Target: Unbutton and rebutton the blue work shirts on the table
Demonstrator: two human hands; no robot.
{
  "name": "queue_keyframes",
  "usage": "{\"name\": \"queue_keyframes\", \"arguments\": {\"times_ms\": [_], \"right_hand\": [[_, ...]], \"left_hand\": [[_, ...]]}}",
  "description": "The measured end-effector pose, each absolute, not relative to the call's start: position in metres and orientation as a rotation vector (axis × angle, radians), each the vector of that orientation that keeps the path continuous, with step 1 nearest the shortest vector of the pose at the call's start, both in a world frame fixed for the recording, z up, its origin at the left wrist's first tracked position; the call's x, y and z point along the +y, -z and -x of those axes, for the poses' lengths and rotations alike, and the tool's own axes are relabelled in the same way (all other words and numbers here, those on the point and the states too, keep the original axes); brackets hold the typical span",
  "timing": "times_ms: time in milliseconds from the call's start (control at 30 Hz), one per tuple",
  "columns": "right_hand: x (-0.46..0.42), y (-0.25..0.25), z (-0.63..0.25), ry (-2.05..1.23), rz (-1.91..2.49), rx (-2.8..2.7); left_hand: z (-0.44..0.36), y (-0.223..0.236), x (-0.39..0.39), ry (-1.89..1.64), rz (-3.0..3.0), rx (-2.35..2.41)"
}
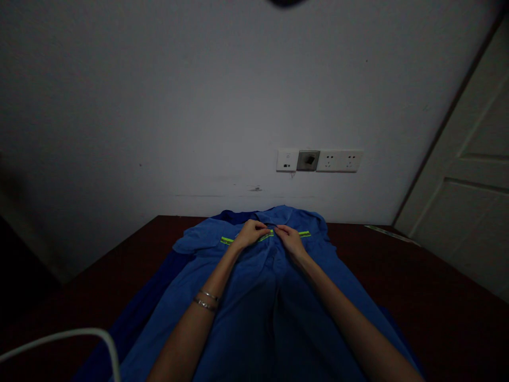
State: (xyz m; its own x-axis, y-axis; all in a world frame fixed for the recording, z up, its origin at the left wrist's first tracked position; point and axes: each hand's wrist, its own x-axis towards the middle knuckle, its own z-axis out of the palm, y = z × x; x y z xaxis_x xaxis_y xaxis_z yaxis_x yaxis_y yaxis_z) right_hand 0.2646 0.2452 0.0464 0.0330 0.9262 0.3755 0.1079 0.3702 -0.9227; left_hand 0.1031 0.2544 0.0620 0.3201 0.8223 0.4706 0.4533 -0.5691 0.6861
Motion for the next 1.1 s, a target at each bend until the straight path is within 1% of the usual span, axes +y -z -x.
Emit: {"name": "queue_keyframes", "arguments": {"times_ms": [167, 400, 667, 967, 1100], "right_hand": [[0.248, -0.047, -0.264, -0.838, 1.009, -1.414], [0.247, -0.046, -0.262, -0.717, 0.908, -1.434], [0.249, -0.044, -0.264, -0.743, 0.926, -1.423], [0.255, -0.041, -0.267, -0.725, 1.0, -1.421], [0.261, -0.035, -0.267, -0.804, 1.009, -1.354]], "left_hand": [[-0.104, -0.063, 0.252, -1.175, -2.157, 1.095], [-0.107, -0.069, 0.245, -1.255, -2.309, 1.154], [-0.11, -0.067, 0.242, -1.325, -2.418, 1.25], [-0.115, -0.062, 0.238, -1.283, -2.458, 1.291], [-0.117, -0.061, 0.239, -1.283, -2.467, 1.309]]}}
